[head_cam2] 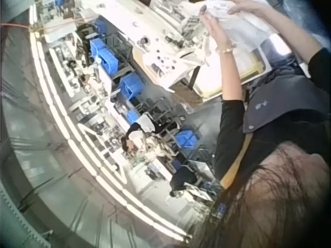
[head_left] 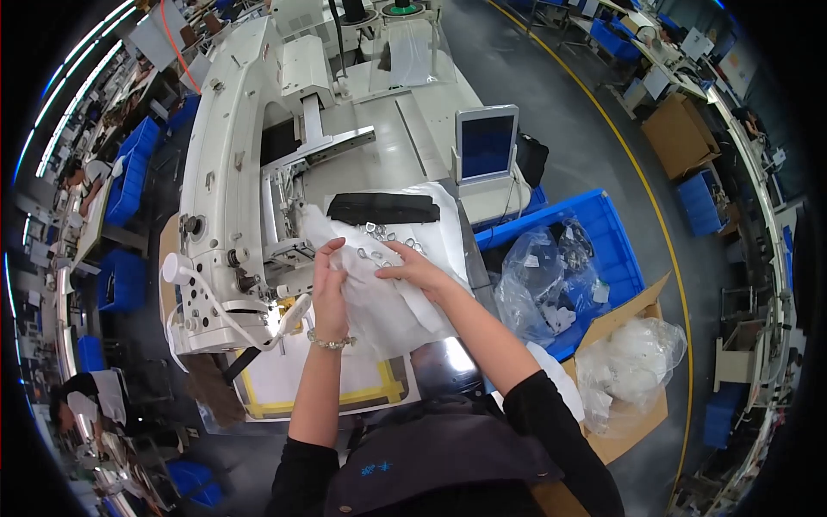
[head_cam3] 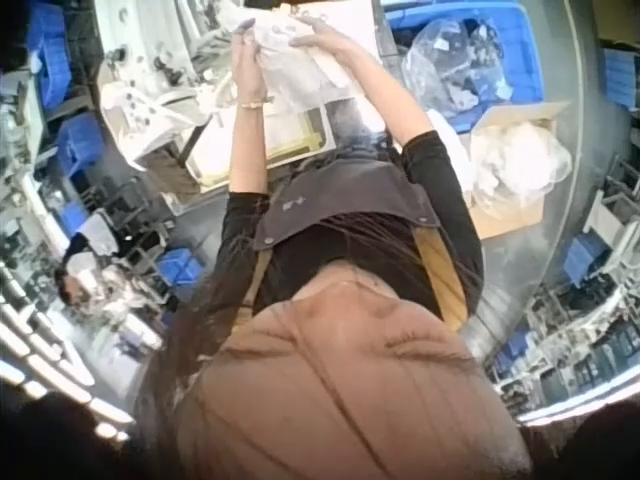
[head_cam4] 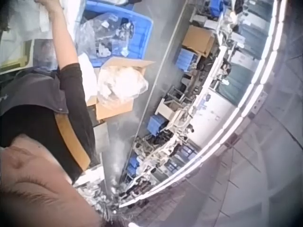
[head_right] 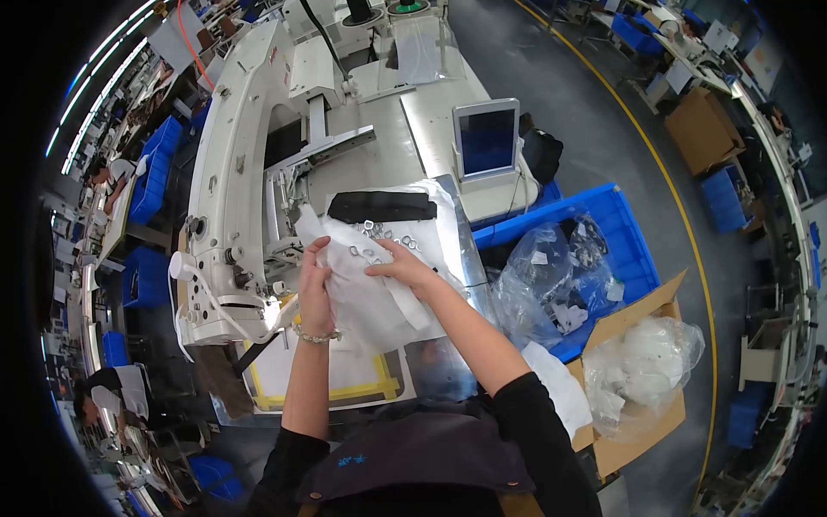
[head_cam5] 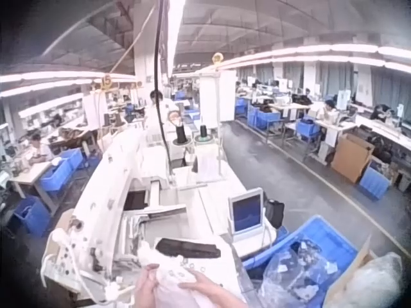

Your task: Organizing and grouping leather strap components with metal rings and hardware from packaging.

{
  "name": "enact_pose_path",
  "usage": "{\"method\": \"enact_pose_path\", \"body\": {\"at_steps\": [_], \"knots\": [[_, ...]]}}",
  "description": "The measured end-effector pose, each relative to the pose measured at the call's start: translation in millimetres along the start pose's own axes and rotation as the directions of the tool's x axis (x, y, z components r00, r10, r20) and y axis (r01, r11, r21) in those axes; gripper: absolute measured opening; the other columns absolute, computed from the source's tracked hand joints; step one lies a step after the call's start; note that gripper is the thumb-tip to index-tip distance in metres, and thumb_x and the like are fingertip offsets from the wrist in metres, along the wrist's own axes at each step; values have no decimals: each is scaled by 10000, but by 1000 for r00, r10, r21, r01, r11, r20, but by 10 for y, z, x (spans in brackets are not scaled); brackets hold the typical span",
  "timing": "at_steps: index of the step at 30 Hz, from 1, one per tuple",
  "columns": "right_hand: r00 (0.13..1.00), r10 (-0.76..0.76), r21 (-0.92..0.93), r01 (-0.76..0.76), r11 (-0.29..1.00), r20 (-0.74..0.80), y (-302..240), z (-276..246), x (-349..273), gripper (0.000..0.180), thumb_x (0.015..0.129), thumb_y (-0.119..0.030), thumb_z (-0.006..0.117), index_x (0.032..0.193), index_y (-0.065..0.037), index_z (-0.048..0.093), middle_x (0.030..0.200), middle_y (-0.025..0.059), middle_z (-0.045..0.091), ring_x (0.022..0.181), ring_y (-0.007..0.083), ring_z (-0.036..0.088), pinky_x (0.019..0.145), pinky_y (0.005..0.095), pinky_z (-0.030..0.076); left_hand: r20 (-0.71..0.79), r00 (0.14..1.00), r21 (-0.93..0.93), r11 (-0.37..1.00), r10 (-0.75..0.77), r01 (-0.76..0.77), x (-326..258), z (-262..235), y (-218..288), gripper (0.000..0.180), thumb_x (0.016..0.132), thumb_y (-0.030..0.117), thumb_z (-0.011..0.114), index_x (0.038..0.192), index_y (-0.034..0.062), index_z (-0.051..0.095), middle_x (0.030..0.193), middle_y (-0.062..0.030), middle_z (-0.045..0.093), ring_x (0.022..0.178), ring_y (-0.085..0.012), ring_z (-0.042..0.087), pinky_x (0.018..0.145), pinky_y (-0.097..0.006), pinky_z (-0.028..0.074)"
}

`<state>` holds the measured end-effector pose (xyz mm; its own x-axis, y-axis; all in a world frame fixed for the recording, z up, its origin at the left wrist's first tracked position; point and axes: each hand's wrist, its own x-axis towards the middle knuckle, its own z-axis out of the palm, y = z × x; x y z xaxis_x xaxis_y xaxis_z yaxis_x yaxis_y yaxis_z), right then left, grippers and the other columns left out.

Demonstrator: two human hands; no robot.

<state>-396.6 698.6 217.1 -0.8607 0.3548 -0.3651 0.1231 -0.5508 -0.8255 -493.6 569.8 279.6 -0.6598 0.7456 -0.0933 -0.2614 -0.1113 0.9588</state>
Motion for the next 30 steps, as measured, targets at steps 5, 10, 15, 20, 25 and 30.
{"method": "enact_pose_path", "body": {"at_steps": [5, 10, 15, 20, 25, 30], "knots": [[1000, 15, -145, -11, 989, 21, 52, -90, 296, 565, 697, -54, 704, 1209, -56, 466, 904, 74, 599, 786, 127, 582, 701, 255, 463, -20, 997, 16, 998, 69, -69, 132, -138, 169, 439, 762, 39, 354, 1196, 25, 421, 1153, -68, 449, 1025, -127, 439, 910, -259, 345], [1000, -8, -389, 9, 921, 5, 129, -220, 412, 521, 700, -91, 694, 1179, -53, 493, 862, 77, 594, 761, 112, 553, 660, 236, 441, -16, 998, 99, 994, 58, -56, 217, -139, 309, 459, 753, 27, 327, 1198, 9, 434, 1111, -72, 489, 976, -133, 481, 889, -254, 376], [997, 23, -362, -46, 931, -69, 68, -328, 429, 455, 731, -180, 682, 1145, -74, 525, 842, 64, 577, 733, 104, 511, 615, 223, 413, -31, 997, 162, 985, 68, -62, 250, -75, 485, 443, 755, 24, 348, 1186, 12, 445, 1062, -58, 506, 962, -120, 484, 871, -241, 381], [986, 109, -286, -141, 948, -122, -64, -420, 417, 425, 757, -239, 667, 1136, -101, 532, 836, 57, 565, 702, 108, 477, 554, 236, 377, 12, 999, 303, 951, 51, -52, 256, -11, 688, 431, 767, 29, 376, 1193, 30, 442, 1007, -25, 489, 849, -87, 459, 796, -221, 384], [979, 171, -270, -196, 943, -114, -212, -358, 419, 450, 788, -273, 637, 1179, -112, 483, 968, 63, 545, 759, 123, 490, 535, 243, 393, 17, 996, 348, 933, 91, -91, 245, 53, 864, 436, 777, 28, 378, 1209, 26, 435, 1022, -31, 495, 863, -86, 466, 807, -218, 381], [999, 43, -391, -50, 919, -27, -173, -345, 416, 473, 766, -212, 657, 1188, -108, 469, 1013, 63, 534, 830, 160, 535, 627, 281, 467, 28, 989, 551, 823, 145, -136, 262, 36, 1007, 421, 787, 28, 374, 1199, 18, 459, 1096, -55, 510, 951, -117, 479, 871, -235, 363]]}}
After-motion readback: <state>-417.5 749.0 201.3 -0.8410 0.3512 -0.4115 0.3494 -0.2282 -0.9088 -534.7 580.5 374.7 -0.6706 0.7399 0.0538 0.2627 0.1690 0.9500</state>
